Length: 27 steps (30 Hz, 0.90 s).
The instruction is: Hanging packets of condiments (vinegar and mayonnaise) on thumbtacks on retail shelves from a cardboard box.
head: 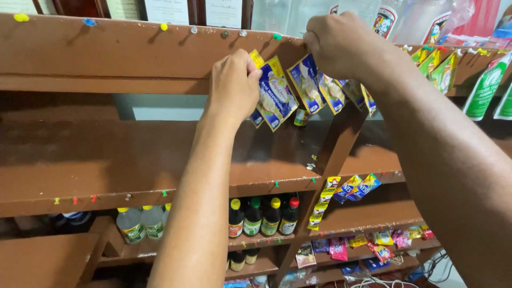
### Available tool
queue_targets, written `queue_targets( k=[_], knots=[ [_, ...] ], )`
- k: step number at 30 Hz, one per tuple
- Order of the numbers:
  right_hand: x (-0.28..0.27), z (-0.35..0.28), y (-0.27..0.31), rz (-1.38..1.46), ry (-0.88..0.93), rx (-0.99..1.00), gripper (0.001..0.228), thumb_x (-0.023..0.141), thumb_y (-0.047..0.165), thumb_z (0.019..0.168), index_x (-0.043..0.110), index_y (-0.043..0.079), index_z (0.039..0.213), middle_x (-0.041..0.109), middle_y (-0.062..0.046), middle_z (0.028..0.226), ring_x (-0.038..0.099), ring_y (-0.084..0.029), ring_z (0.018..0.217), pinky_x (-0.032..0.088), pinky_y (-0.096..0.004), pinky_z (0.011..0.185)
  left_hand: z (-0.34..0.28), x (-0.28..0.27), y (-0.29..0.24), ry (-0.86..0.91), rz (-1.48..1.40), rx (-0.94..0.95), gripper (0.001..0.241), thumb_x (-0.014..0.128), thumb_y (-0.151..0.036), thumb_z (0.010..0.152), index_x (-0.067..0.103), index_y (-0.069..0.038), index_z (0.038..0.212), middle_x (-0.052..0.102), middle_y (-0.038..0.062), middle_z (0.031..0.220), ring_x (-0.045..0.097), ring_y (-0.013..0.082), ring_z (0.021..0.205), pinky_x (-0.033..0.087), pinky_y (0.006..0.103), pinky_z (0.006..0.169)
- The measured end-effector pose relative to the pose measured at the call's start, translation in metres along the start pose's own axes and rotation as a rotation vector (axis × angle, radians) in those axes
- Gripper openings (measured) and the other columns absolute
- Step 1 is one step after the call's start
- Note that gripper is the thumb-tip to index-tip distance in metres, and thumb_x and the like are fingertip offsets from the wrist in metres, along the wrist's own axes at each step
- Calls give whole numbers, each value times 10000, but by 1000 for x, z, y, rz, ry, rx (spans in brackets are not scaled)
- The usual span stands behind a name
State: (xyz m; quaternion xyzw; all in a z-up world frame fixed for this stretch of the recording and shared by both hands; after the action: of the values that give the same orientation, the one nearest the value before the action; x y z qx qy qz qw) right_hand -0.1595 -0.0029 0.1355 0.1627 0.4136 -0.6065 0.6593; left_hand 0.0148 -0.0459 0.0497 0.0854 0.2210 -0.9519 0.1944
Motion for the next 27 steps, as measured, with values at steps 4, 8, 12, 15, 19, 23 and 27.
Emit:
queue_targets(
  k=[4,8,12,15,19,23,27],
  knots=[
    [-14,-7,24,6,-20,-24,294,533,244,1052,675,8,950,679,-285,868,639,-513,844,502,-589,771,4,-3,-4,1,-19,-12,177,757,-85,875,609,-11,812,700,212,878,667,434,915,497,523,805],
    [-9,-3,30,-26,21,65,294,529,263,1037,680,26,952,689,-267,854,650,-499,815,508,-585,734,4,-1,-2,22,-17,-51,172,753,-85,871,610,-7,813,704,211,904,672,425,925,502,519,818],
    [-1,3,27,-76,41,86,303,527,266,1028,684,30,920,690,-261,850,652,-497,798,521,-576,725,2,-2,-2,25,-10,-62,166,751,-83,867,613,-11,809,704,210,907,675,420,920,504,519,821],
    [3,3,26,-80,33,30,301,523,246,1038,682,22,915,698,-247,852,656,-492,793,520,-579,732,1,-3,-2,17,-19,-53,174,750,-77,876,606,-7,807,701,212,897,675,421,912,502,521,811],
    [2,4,28,-107,26,80,316,524,257,1032,680,24,886,689,-252,812,657,-492,769,524,-577,704,3,-1,-4,16,-27,-38,177,749,-62,871,597,1,807,698,216,888,673,427,905,501,523,799],
    [7,10,38,-139,-18,-15,245,589,158,950,705,8,795,678,-259,772,669,-481,755,539,-555,701,1,-2,-4,7,-19,-29,164,746,-42,869,596,9,827,695,225,899,670,434,910,500,524,794],
    [14,19,46,-205,-151,-178,210,674,113,880,721,-22,726,675,-255,733,678,-462,731,554,-522,689,7,5,4,-16,-4,5,145,742,-25,864,605,22,854,693,236,911,671,438,919,499,525,786]
  ],
)
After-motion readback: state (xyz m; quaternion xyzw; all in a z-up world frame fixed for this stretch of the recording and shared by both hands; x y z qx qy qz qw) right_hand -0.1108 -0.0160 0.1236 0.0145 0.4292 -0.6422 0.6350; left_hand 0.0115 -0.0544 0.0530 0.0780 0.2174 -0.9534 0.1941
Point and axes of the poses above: each hand's wrist, its own z-axis towards the middle knuckle, its own x-axis out of the palm, y = z × x, the point moved 8 cm from there along z, towards the middle knuckle
